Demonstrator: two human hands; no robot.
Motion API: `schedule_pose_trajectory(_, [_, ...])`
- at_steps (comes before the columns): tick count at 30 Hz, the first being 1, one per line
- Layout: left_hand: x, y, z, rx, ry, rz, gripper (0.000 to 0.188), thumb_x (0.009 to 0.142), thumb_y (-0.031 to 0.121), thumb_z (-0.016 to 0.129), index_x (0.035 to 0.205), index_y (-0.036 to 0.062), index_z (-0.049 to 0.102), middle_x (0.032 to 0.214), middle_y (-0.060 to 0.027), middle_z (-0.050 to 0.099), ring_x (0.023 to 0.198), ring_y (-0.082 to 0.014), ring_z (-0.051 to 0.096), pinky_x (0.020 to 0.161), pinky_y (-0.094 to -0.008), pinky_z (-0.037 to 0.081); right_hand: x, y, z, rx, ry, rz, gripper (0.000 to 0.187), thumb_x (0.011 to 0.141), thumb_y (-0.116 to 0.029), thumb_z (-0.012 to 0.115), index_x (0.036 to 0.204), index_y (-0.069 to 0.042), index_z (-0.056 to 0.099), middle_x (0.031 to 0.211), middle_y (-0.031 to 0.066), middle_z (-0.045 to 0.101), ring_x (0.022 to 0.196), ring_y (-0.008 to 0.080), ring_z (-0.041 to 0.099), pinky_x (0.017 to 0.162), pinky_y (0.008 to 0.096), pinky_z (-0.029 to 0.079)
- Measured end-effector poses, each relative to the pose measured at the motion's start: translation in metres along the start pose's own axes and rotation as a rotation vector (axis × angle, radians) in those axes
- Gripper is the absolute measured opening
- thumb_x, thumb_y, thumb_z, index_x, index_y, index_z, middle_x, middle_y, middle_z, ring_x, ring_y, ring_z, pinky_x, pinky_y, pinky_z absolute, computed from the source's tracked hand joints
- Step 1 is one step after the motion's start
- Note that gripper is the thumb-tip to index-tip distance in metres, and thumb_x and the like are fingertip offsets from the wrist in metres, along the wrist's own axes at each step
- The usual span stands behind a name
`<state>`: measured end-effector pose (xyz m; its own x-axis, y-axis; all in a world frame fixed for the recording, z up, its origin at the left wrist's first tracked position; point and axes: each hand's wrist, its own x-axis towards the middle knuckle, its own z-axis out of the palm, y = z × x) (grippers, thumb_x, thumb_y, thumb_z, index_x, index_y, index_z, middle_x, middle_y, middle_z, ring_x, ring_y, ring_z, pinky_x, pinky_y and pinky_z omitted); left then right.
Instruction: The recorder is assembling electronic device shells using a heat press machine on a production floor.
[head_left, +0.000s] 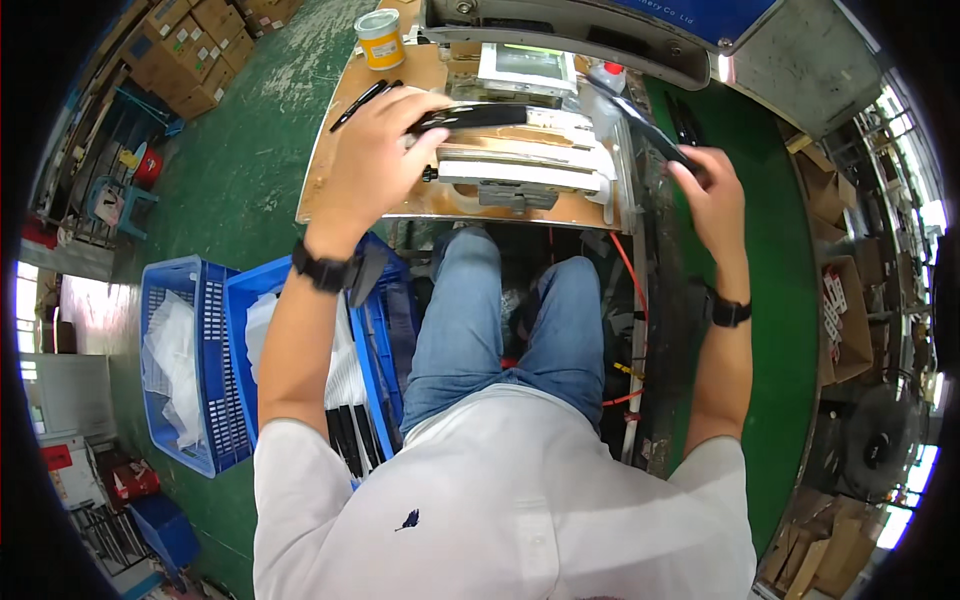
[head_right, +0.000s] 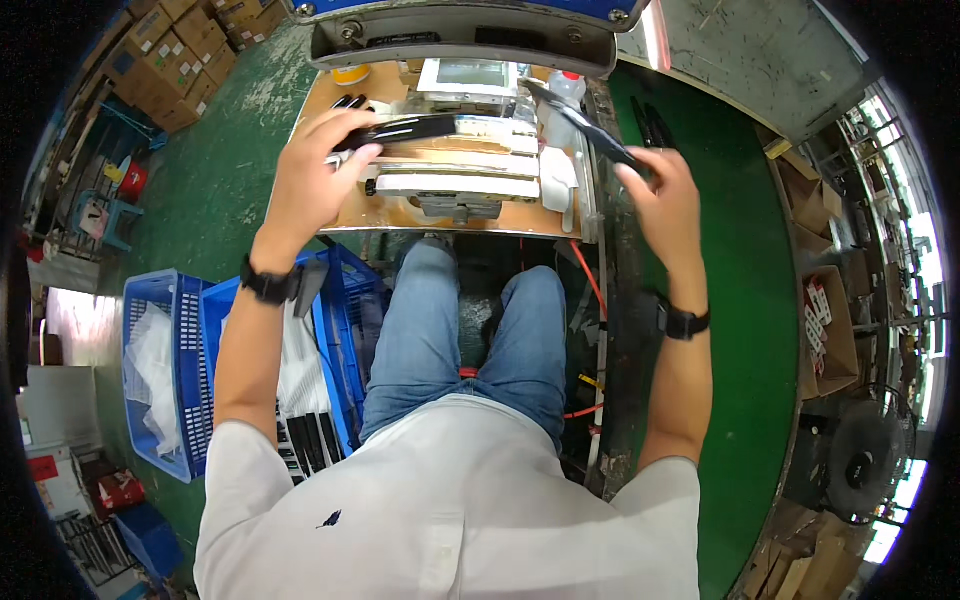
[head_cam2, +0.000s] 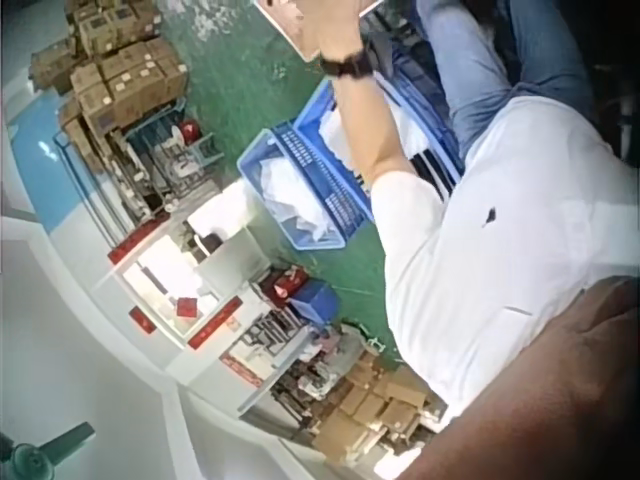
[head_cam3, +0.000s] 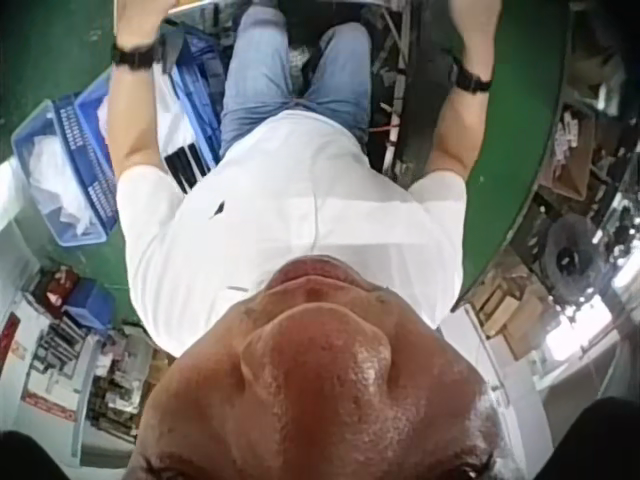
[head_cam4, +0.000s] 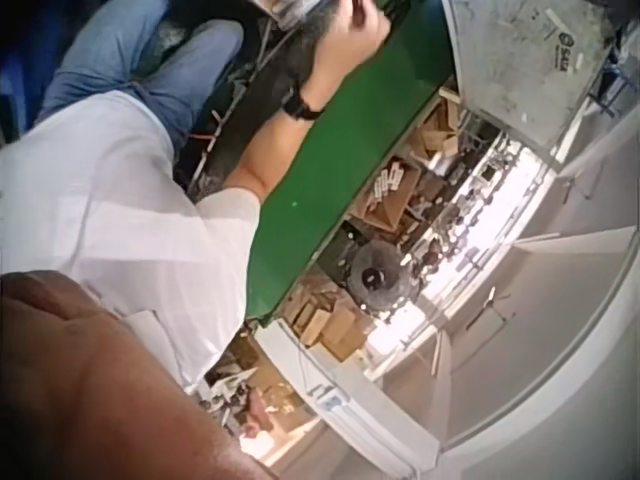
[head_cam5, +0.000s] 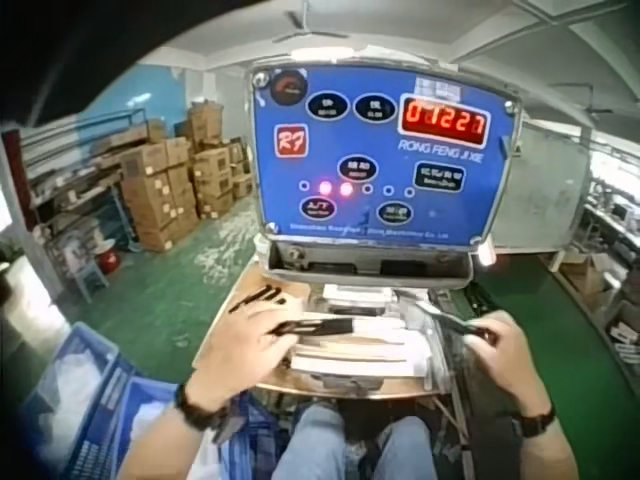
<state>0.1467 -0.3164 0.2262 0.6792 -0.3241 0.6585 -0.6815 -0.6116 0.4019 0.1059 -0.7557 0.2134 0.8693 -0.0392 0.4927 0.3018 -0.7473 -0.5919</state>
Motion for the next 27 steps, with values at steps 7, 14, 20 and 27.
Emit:
schedule_pose_trajectory(7, [0.024, 0.005, 0.031, 0.058, -0.161, 0.138, 0.044, 0.088, 0.031, 0.083, 0.126, 0.01, 0.077, 0.125, -0.0122, 0.073, 0.116, -0.0338, 0.066, 0.103, -0.0425, 0.052, -0.11, 0.165, -0.097, -0.201, 0.173, 0.529, 0.037, 0.095, -0.028, 0.082, 0.111, 0.006, 0.077, 0.085, 0.0027, 0.07, 0.077, 0.0101, 0.061, 0.072, 0.0285, 0.05])
schedule_pose_trajectory(14, [-0.126, -0.058, -0.045, 0.18, 0.091, -0.201, 0.031, 0.097, 0.022, 0.075, 0.125, 0.0082, 0.074, 0.123, -0.012, 0.071, 0.115, -0.0328, 0.068, 0.099, -0.0403, 0.055, -0.136, 0.251, -0.089, -0.728, 0.003, 0.417, 0.043, 0.098, -0.041, 0.074, 0.111, 0.0, 0.078, 0.097, 0.02, 0.077, 0.089, 0.0348, 0.075, 0.082, 0.0441, 0.057])
schedule_pose_trajectory(20, [-0.389, -0.107, -0.167, 0.508, -0.24, -0.915, 0.021, 0.098, 0.018, 0.07, 0.112, 0.0037, 0.077, 0.113, -0.0182, 0.075, 0.108, -0.0354, 0.072, 0.096, -0.0425, 0.056, -0.102, 0.268, -0.065, -0.614, -0.143, 0.377, 0.051, 0.098, -0.034, 0.071, 0.134, 0.002, 0.071, 0.107, 0.0192, 0.077, 0.093, 0.03, 0.073, 0.086, 0.0407, 0.056])
schedule_pose_trajectory(27, [-0.548, -0.072, -0.182, 0.661, -0.517, -1.084, 0.043, 0.086, 0.006, 0.068, 0.129, 0.0097, 0.069, 0.13, -0.0129, 0.069, 0.125, -0.0362, 0.064, 0.104, -0.0521, 0.051, -0.081, 0.277, -0.076, -0.568, -0.151, 0.424, 0.06, 0.094, -0.028, 0.074, 0.145, 0.002, 0.063, 0.088, 0.0087, 0.069, 0.082, 0.0195, 0.064, 0.081, 0.0368, 0.053])
